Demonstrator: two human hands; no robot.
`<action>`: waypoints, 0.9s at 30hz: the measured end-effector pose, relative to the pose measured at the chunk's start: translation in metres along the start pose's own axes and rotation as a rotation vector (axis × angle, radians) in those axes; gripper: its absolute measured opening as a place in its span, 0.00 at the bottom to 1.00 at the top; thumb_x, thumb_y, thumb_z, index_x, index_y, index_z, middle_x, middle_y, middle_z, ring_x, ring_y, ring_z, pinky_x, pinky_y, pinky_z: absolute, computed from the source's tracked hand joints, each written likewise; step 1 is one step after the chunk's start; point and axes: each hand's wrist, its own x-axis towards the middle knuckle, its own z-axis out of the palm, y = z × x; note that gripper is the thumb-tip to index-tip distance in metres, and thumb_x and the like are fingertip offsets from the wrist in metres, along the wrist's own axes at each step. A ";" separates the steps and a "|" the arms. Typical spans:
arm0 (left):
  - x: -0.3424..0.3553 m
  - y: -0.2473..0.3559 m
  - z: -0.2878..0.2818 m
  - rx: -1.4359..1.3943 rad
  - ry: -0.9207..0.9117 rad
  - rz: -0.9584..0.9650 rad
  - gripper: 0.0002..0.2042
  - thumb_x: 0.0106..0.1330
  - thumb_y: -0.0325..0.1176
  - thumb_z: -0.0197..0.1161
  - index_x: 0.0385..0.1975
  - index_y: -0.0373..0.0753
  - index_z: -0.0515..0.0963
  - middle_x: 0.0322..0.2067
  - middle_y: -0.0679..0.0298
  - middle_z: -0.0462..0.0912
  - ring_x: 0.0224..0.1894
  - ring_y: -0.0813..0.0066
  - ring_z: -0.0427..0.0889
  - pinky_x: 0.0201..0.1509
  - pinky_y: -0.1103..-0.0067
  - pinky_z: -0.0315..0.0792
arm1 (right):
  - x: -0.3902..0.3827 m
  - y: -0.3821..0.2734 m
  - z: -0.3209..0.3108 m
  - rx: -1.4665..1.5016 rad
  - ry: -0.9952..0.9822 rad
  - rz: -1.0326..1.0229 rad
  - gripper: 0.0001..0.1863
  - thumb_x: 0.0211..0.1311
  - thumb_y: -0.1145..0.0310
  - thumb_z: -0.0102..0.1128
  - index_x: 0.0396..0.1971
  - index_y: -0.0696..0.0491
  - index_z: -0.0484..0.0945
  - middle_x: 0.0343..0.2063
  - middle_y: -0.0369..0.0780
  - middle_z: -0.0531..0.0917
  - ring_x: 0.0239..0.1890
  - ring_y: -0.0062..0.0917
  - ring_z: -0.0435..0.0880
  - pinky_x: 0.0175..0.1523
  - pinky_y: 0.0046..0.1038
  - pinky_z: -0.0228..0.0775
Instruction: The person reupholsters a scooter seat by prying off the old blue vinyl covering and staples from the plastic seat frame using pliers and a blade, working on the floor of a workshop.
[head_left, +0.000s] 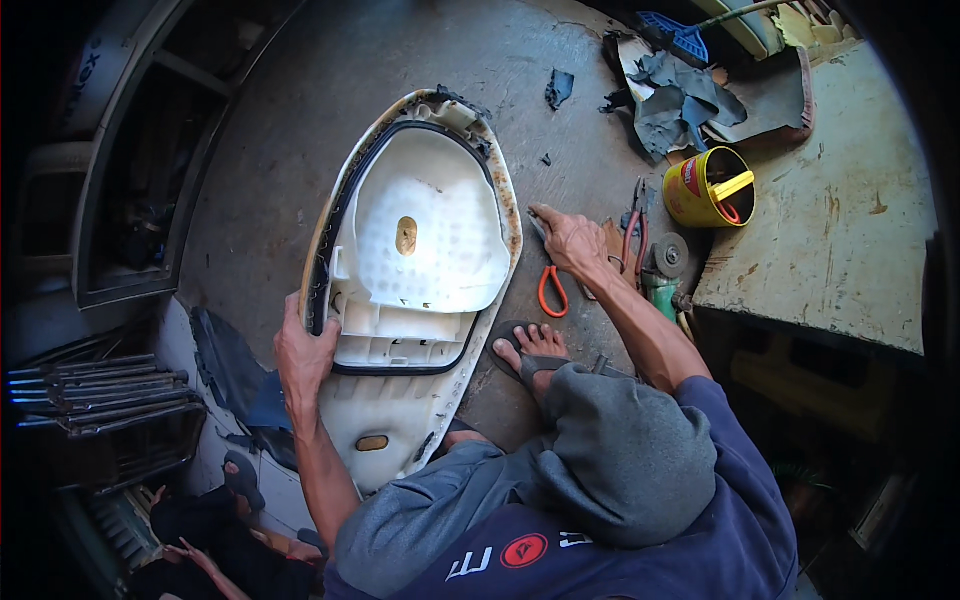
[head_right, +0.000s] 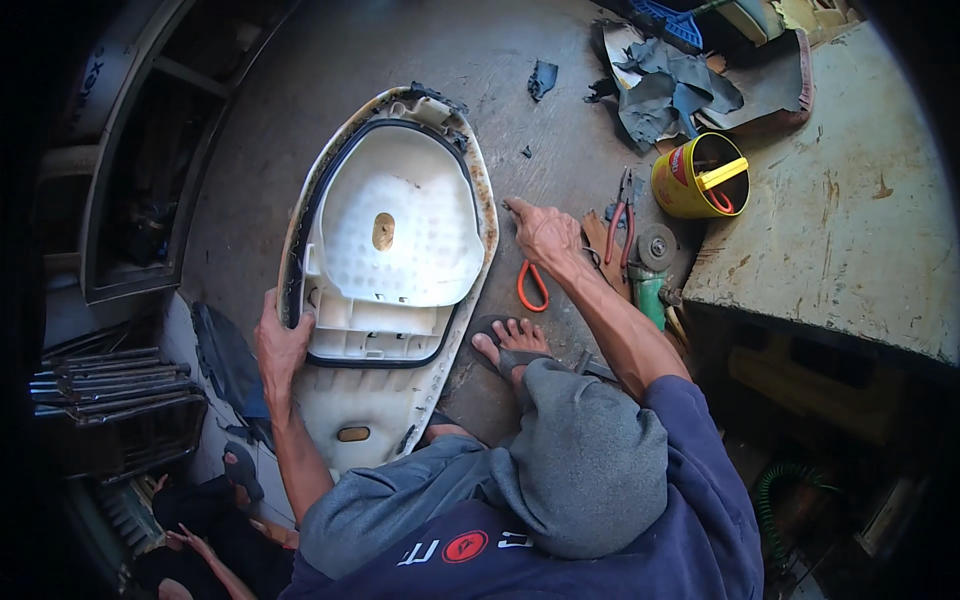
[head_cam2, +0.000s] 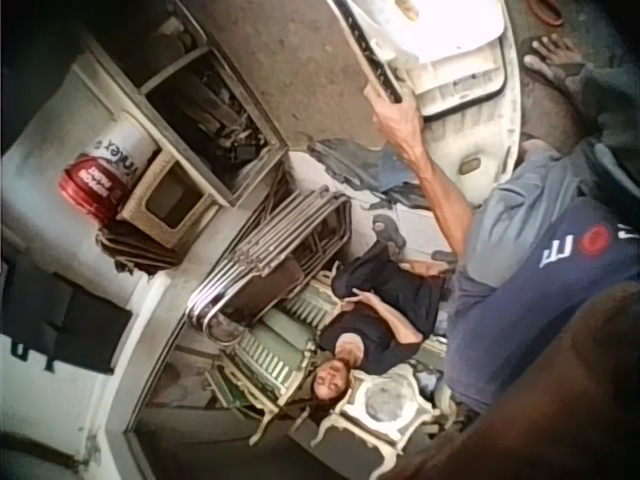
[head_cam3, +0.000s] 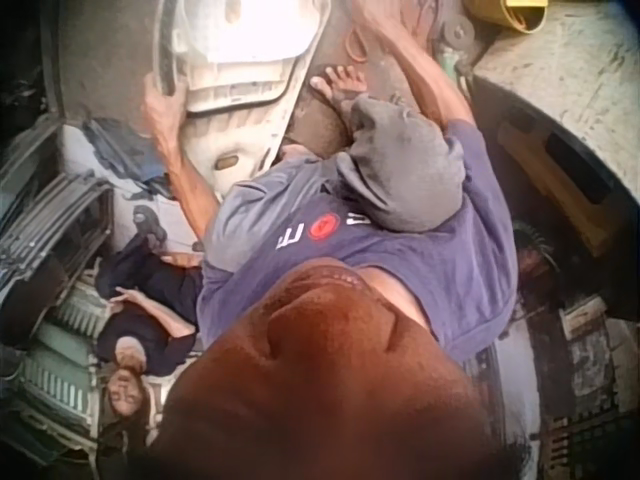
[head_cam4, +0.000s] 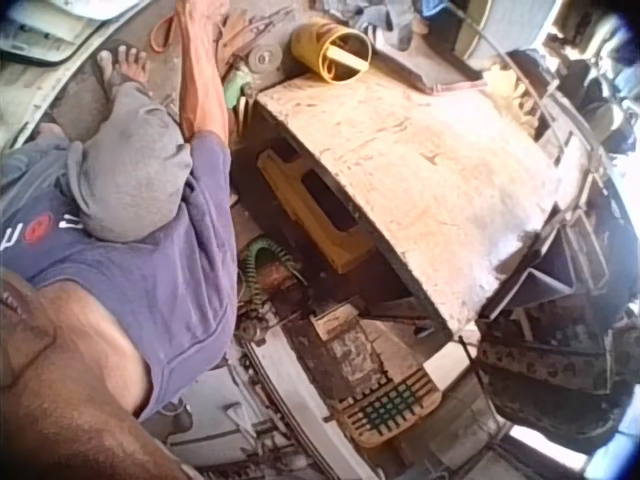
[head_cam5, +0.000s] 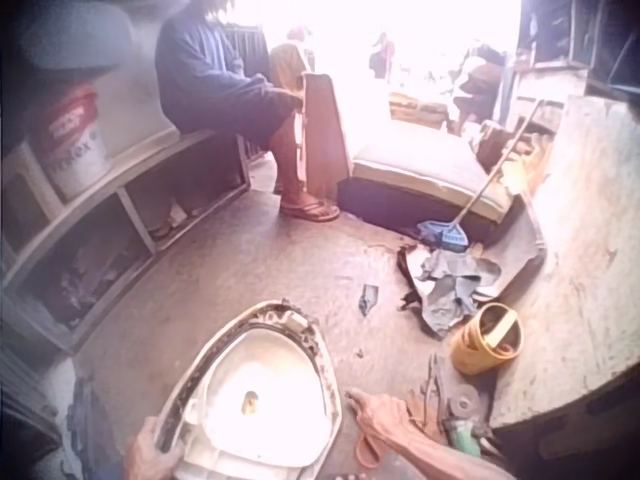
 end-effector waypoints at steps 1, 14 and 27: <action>0.000 0.002 0.000 -0.001 0.002 -0.001 0.25 0.57 0.36 0.65 0.57 0.41 0.74 0.38 0.46 0.86 0.42 0.46 0.86 0.48 0.63 0.77 | 0.008 -0.001 0.002 -0.065 -0.002 -0.022 0.21 0.70 0.62 0.48 0.59 0.42 0.79 0.40 0.53 0.86 0.44 0.49 0.87 0.51 0.46 0.77; 0.014 -0.008 -0.009 -0.088 -0.059 -0.021 0.21 0.56 0.31 0.66 0.51 0.37 0.76 0.34 0.50 0.86 0.38 0.53 0.88 0.45 0.68 0.78 | 0.041 -0.005 0.018 0.013 -0.134 0.065 0.19 0.69 0.61 0.48 0.54 0.45 0.83 0.39 0.56 0.86 0.43 0.52 0.86 0.51 0.48 0.77; 0.016 -0.032 0.006 -0.057 -0.015 0.052 0.23 0.56 0.36 0.65 0.53 0.38 0.75 0.35 0.49 0.86 0.38 0.52 0.87 0.45 0.65 0.78 | 0.031 -0.019 0.000 -0.141 -0.120 -0.022 0.19 0.67 0.60 0.51 0.54 0.45 0.84 0.39 0.54 0.86 0.43 0.51 0.86 0.51 0.46 0.78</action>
